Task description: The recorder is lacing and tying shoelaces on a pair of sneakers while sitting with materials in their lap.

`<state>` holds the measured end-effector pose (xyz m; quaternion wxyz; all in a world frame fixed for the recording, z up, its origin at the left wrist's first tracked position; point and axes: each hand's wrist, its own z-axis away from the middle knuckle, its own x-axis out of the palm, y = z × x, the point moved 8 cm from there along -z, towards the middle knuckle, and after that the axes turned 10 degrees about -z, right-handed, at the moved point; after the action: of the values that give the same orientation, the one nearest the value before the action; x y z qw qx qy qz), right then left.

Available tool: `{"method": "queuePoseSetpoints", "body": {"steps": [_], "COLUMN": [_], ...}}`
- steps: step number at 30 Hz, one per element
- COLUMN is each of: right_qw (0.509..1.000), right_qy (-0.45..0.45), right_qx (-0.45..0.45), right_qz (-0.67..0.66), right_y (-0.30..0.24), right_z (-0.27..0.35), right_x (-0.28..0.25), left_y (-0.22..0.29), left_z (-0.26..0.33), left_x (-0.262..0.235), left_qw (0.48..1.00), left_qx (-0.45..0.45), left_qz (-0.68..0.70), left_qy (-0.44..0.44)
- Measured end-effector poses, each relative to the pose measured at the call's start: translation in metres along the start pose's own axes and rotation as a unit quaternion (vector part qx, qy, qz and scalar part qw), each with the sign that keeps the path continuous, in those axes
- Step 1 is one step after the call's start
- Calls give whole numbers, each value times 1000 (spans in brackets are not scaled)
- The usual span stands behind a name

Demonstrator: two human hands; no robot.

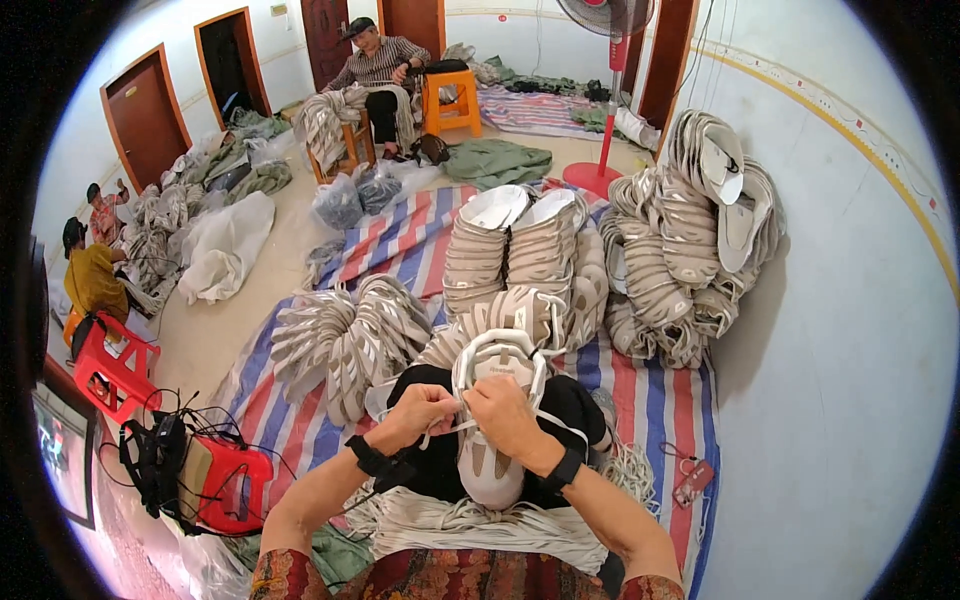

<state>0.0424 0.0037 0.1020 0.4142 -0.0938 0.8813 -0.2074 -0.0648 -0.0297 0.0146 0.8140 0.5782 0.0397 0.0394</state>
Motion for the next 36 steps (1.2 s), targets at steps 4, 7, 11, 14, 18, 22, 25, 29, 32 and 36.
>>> {"method": "queuePoseSetpoints", "body": {"steps": [4, 7, 11, 14, 18, 22, 25, 29, 32, 36], "right_qw": [990, 987, 913, 835, 993, 989, 990, 986, 986, 982], "right_qy": [-59, -18, 102, 99, 34, -82, -107, -148, -124, -136], "right_qx": [-73, -42, 314, 368, 78, 78, 58, 54, 16, 11], "right_qz": [103, 155, -241, -398, -79, -99, -73, -62, -108, -134], "right_y": [-8, -8, 50, 63, 48, 59, 64, 69, 69, 67], "right_z": [-1, 2, 29, 41, 26, 29, 26, 23, 24, 24], "right_x": [-3, -33, -101, -88, -89, -72, -72, -64, -70, -72], "left_y": [3, 52, 120, 105, 98, 96, 93, 91, 90, 92], "left_z": [0, 18, 42, 11, -3, -1, -6, -12, -16, -15], "left_x": [3, -4, 36, 72, 74, 86, 88, 96, 93, 95], "left_qw": [998, 921, 744, 822, 853, 794, 794, 787, 786, 783], "left_qx": [0, 221, 516, 444, 383, 461, 426, 392, 373, 396], "left_qz": [-63, -282, -378, -353, -351, -396, -430, -471, -486, -476], "left_qy": [-3, 155, 195, -43, -41, 13, 66, 75, 75, 51]}}
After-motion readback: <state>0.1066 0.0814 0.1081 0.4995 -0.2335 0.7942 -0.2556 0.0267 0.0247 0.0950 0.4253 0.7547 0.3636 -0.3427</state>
